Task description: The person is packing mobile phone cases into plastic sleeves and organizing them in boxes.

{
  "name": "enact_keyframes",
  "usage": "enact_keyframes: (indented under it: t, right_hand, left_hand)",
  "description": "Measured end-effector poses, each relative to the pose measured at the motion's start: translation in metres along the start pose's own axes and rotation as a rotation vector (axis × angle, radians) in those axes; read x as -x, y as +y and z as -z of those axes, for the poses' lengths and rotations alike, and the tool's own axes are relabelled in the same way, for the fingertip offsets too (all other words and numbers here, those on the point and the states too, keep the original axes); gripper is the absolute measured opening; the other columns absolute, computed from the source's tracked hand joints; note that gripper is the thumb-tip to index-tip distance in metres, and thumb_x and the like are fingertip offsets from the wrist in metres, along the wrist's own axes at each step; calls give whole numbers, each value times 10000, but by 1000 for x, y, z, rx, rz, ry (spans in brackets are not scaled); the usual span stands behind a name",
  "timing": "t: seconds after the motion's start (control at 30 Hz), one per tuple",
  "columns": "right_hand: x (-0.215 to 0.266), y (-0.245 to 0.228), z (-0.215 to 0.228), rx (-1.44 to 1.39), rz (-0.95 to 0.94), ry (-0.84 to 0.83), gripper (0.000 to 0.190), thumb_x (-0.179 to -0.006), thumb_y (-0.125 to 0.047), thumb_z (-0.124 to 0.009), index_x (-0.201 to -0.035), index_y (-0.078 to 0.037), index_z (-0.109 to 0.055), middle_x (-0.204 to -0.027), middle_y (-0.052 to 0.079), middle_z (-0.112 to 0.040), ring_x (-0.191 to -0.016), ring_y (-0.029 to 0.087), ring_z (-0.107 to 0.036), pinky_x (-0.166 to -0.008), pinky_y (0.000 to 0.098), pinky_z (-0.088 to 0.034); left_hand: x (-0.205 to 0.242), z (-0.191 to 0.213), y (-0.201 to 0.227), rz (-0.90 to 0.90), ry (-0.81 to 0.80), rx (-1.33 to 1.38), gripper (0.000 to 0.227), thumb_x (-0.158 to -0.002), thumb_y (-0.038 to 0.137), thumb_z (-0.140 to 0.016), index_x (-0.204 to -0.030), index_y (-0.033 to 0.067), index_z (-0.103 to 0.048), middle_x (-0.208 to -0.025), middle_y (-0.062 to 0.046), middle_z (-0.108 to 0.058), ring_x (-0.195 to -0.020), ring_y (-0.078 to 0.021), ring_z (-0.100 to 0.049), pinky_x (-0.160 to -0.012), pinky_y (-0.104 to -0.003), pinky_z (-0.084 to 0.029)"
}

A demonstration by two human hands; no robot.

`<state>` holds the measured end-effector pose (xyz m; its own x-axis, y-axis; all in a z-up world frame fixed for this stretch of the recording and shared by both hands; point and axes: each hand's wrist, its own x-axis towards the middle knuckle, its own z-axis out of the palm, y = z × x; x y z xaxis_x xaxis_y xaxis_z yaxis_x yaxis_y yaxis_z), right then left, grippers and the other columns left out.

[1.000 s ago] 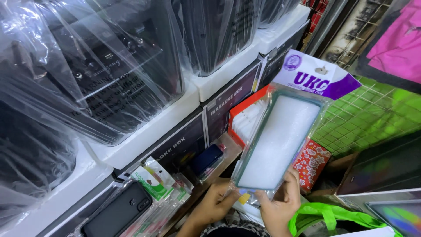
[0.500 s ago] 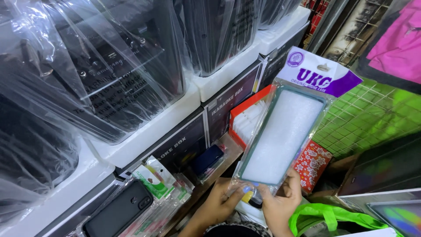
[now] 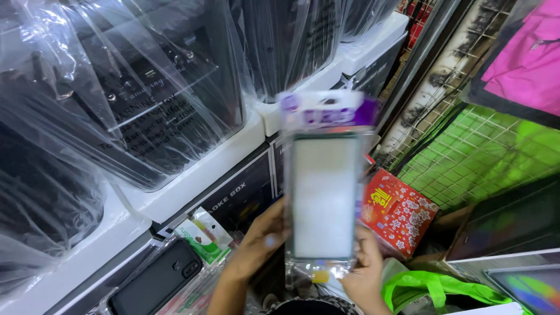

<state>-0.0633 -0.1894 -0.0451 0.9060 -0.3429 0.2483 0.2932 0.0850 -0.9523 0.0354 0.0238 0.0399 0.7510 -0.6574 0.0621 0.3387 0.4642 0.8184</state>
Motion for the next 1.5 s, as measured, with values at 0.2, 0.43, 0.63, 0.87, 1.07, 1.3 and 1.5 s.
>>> enact_keyframes:
  t: [0.2, 0.43, 0.63, 0.87, 1.07, 1.3, 1.5]
  right_hand:
    - [-23, -46, -16, 5, -144, -213, 953, -679, 110, -764, -1497, -39, -297, -1352, 124, -626, -1209, 185, -623, -985, 357, -528]
    - [-20, -45, 19, 89, -83, -463, 708, -753, 121, -767, -1428, 40, -573, -1445, 178, -572, -1333, 234, -556, -1101, 392, -443]
    - [-40, -65, 52, 142, -99, -659, 419, -867, -128, -763, -1255, 29, -759, -1214, 149, -751, -1126, 261, -754, -1038, 380, -546]
    - [-58, -104, 51, 371, 237, -643, 691, -647, -222, -941, -1256, -4, -699, -1319, 184, -623, -1252, 364, -604, -1071, 439, -441]
    - [-62, -87, 38, 344, 306, -397, 391, -701, -141, -888, -1068, -38, -801, -1255, 156, -630, -1172, 289, -649, -1001, 395, -532]
    - [-73, -89, 19, 183, 395, -225, 210, -782, -92, -802, -983, -33, -788, -1265, 156, -614, -1146, 281, -647, -1030, 386, -505]
    - [-76, -64, 19, 190, 282, -42, 108, -856, 4, -761, -958, 25, -731, -1051, 132, -680, -1128, 241, -587, -950, 371, -487]
  left_hand:
    - [-14, -7, -13, -18, 211, -355, 438, -966, 36, -667, -1389, -36, -578, -1139, -106, -725, -1023, -149, -635, -917, -335, -526]
    - [-22, -5, -10, -19, 282, -218, 474, -925, 49, -625, -1393, 11, -567, -1183, -73, -716, -1080, -142, -646, -961, -316, -508]
    - [-29, -7, -11, 21, 223, -136, 493, -913, 35, -622, -1400, 16, -546, -1226, -92, -696, -1115, -160, -642, -987, -323, -489]
    - [-39, -11, -5, 148, 171, 79, 568, -973, 125, -564, -1507, 84, -376, -1288, -144, -637, -1047, -309, -706, -681, -484, -664]
    - [-50, -27, 0, 133, 85, 31, 628, -976, 123, -560, -1555, 138, -319, -1345, -121, -594, -1084, -280, -682, -652, -455, -653]
    - [-63, -47, 9, -194, 104, -283, 719, -983, 96, -611, -1609, 82, -257, -1419, -157, -540, -1198, -232, -574, -842, -333, -585]
    - [-80, -30, -14, -473, 88, -549, 808, -1008, -119, -530, -1699, 95, -170, -1714, -182, -300, -1535, -362, -366, -1175, -430, -416]
